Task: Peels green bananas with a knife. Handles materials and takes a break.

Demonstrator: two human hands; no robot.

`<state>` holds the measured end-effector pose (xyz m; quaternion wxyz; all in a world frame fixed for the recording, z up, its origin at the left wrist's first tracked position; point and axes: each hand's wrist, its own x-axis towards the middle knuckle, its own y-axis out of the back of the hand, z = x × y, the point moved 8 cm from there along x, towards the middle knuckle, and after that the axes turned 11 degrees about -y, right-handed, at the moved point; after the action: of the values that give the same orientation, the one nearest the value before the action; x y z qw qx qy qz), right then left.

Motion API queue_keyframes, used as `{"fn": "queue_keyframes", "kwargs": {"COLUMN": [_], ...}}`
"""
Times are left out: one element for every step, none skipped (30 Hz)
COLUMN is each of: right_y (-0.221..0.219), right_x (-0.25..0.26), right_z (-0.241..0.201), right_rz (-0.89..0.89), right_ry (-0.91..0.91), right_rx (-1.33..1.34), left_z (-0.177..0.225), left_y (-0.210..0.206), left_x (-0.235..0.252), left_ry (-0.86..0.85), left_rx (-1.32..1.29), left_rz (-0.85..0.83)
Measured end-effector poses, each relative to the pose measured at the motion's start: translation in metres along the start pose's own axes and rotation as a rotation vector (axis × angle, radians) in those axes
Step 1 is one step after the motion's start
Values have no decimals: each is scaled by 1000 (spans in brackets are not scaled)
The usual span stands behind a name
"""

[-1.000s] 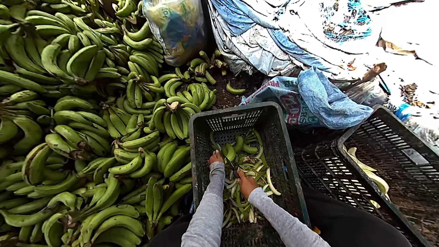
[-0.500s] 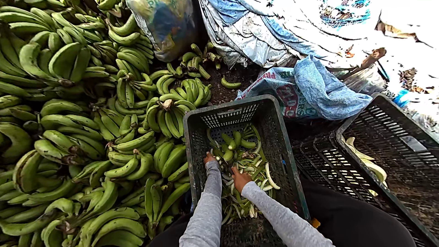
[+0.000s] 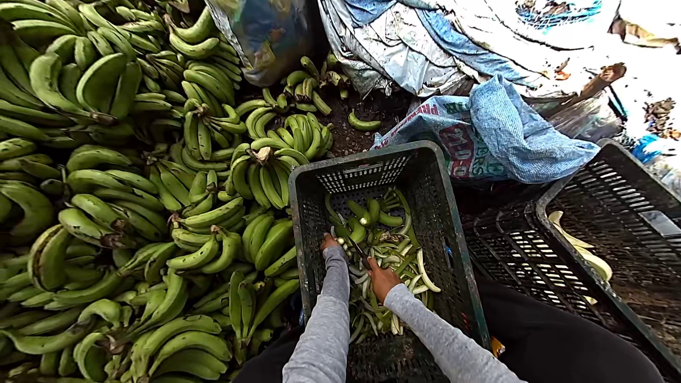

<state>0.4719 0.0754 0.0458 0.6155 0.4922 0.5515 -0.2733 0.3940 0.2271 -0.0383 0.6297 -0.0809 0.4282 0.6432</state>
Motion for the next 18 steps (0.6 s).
{"fn": "queue_keyframes", "kwargs": {"right_y": [1, 3, 4, 7, 11, 12, 10, 7, 4, 0, -7, -22, -42, -61, -70, -75, -78, -75], "right_x": [7, 17, 25, 31, 32, 29, 25, 22, 22, 27, 37, 51, 67, 77, 77, 71, 56, 39], "right_z": [-3, -7, -11, -14, -15, -13, -8, -1, 4, 5, 4, 1, -2, -4, -9, -10, -5, 3], "right_rz": [-5, -10, -17, -19, -19, -24, -34, -47, -58, -70, -87, -117, -149, -170, -180, -186, -204, -213], "right_ry": [2, 8, 13, 18, 27, 39, 51, 58, 66, 72, 78, 87, 92, 82, 80, 86, 90, 85], "right_rx": [8, 14, 19, 12, 0, -6, -3, 5, 22, 43, 61, 73, 78, 94, 108, 120, 113, 103], "left_z": [-4, -9, -13, -17, -19, -18, -17, -17, -17, -17, -15, -8, 6, 27, 53, 79, 99, 115], "left_y": [-2, -3, -4, -6, -6, -3, 1, 2, 2, 0, -1, -1, -3, -6, -13, -17, -17, -18], "left_x": [1, 1, 0, 1, 5, 7, 7, 7, 7, 7, 3, -6, -20, -30, -32, -32, -34, -37], "left_ry": [1, 6, 13, 16, 26, 42, 57, 59, 44, 21, 3, -7, -27, -65, -136, -200, -246, -269], "left_rx": [-10, -12, -20, -41, -50, -21, 31, 101, 186, 257, 250, 164, 49, -52, -102, -103, -65, -32], "left_rz": [1, 2, 2, 14, 26, 23, 11, -15, -58, -94, -90, -74, -65, -33, -42, -82, -120, -169]}}
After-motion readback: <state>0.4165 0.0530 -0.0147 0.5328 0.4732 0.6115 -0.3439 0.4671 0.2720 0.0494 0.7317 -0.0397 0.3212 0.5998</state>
